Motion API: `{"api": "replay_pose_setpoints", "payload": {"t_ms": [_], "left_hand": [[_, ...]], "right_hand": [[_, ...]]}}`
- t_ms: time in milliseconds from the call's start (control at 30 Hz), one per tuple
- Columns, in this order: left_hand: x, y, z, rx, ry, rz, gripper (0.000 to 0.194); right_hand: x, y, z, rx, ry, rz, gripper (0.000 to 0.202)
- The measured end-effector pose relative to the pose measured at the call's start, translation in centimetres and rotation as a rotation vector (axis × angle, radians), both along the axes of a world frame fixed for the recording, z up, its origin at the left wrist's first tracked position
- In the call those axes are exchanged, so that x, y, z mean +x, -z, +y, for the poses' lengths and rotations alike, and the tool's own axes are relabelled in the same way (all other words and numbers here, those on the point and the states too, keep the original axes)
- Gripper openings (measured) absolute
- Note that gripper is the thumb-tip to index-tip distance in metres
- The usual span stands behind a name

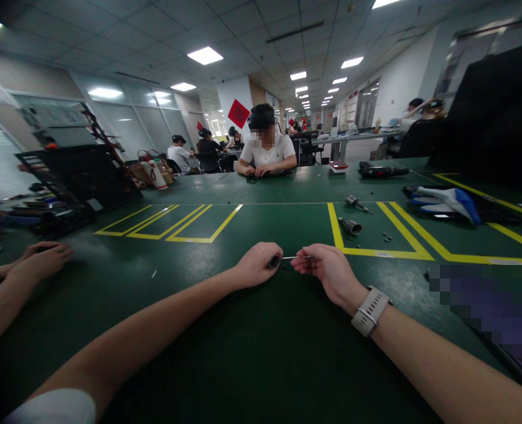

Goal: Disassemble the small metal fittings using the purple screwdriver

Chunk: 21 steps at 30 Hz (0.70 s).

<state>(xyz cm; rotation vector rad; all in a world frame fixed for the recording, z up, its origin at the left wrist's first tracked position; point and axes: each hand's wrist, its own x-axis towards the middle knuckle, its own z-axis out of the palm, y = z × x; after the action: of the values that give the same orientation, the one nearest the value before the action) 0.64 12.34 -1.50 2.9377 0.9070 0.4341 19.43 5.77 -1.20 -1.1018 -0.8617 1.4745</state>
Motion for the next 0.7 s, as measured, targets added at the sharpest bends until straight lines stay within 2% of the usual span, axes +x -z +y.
{"api": "replay_pose_setpoints", "payload": {"t_ms": [367,700], "left_hand": [[0.6,-0.8,-1.0,0.150,-0.097,0.142,0.009],[1.6,-1.5,-1.9,0.288,-0.108,0.287,0.008]], "right_hand": [[0.1,0.8,0.1,0.033,0.155,-0.128,0.024],[-0.6,0.6,-0.4,0.068,0.160,-0.251,0.025]]}}
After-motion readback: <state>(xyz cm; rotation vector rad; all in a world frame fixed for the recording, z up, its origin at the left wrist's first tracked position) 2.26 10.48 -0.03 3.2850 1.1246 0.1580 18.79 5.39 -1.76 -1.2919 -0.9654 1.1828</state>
